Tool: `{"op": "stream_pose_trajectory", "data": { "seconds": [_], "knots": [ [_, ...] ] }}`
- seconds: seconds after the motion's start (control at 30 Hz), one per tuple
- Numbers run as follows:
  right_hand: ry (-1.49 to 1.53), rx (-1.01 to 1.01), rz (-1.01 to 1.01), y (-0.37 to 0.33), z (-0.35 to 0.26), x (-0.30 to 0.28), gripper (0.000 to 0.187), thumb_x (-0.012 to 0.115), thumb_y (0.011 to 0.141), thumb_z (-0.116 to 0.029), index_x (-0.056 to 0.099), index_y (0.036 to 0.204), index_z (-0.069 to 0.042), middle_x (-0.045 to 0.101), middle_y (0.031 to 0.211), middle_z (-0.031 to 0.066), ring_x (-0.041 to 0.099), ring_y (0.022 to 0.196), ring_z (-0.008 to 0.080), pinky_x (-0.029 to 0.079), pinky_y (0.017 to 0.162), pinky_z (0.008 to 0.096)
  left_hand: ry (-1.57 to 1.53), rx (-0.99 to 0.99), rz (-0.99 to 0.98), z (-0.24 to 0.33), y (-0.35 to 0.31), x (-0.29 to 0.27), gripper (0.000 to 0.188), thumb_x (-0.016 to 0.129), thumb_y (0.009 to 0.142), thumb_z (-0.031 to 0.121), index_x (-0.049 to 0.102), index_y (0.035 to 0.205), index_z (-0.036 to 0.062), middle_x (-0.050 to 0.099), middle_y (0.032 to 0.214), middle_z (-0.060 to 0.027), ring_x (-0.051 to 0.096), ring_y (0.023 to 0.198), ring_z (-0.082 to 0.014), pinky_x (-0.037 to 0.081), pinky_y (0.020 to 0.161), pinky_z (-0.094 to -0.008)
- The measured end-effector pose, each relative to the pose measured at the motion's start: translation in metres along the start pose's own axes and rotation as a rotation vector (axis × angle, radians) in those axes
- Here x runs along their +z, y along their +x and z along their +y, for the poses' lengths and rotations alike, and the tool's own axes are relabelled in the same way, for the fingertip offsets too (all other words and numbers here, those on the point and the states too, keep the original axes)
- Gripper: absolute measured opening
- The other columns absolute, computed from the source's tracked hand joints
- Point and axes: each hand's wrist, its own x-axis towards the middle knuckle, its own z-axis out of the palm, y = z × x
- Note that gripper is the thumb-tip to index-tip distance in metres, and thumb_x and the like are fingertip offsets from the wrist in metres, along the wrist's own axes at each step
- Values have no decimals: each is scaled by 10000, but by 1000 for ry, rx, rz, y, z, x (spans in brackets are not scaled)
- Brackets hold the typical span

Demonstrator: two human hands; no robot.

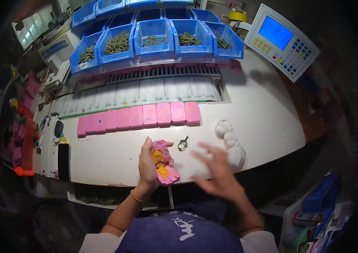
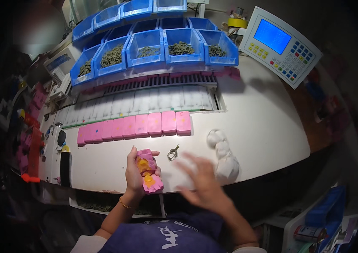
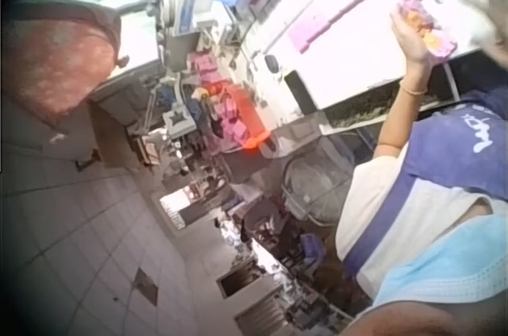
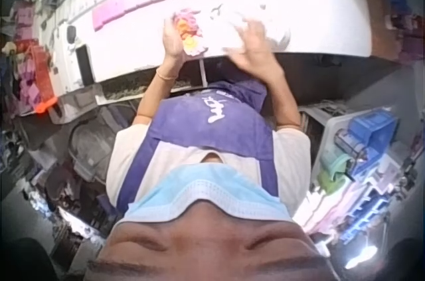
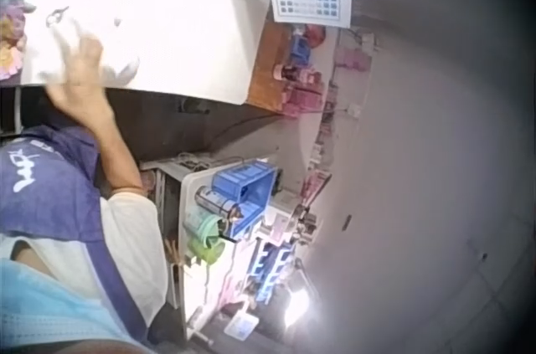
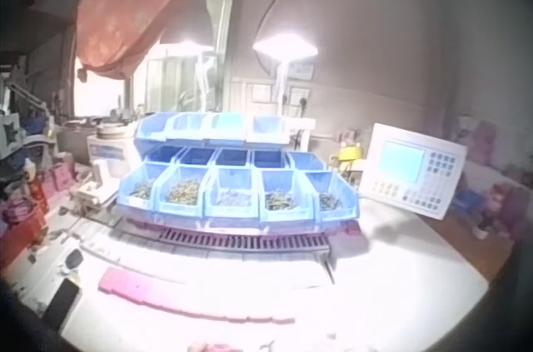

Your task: Placing small dark components and metal rings into pink heart-shaped molds on a production line.

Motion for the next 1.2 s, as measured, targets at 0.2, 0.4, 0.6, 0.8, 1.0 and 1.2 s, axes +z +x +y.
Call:
{"op": "stream_pose_trajectory", "data": {
  "seconds": [0.2,0.4,0.6,0.8,1.0,1.2],
  "knots": [
    [511,-181,215,4,-15,49,400,758,712,60,653,1082,-48,637,971,91,626,819,269,534,701,358,172,104,-210,-3,-16,4,617,305,1060,486,586,1235,-35,649,1008,-110,612,878,-146,503,813,-281],
    [457,-231,403,8,-14,52,363,749,713,93,647,1036,-36,625,937,97,632,749,249,531,623,337,457,376,-383,0,-25,2,577,313,1074,449,552,1295,-27,619,1149,-100,585,1076,-171,460,955,-296],
    [594,-75,379,5,-16,48,378,760,730,69,618,1062,-44,624,923,95,621,731,228,517,619,315,587,481,-539,5,-28,-2,601,479,1007,505,531,1308,-13,600,1172,-125,590,1087,-204,471,937,-316],
    [717,251,181,8,-20,35,380,810,730,0,628,1062,-35,636,893,94,616,786,177,504,698,292,736,767,-348,-1,-26,-8,532,641,929,466,629,1169,-9,681,908,-133,681,779,-217,534,698,-304],
    [745,30,14,18,-12,29,366,826,774,-167,646,1060,-27,640,908,96,608,886,229,487,814,346,584,732,-317,-12,-31,-21,534,592,961,487,631,1031,-41,669,771,-106,645,634,-152,505,595,-252],
    [768,77,58,11,-15,34,300,783,820,-166,649,1044,-20,628,995,111,588,950,240,463,864,341,622,681,-443,-10,-26,-23,445,639,954,389,628,1080,-37,686,885,-132,669,765,-190,526,703,-299]
  ]
}}
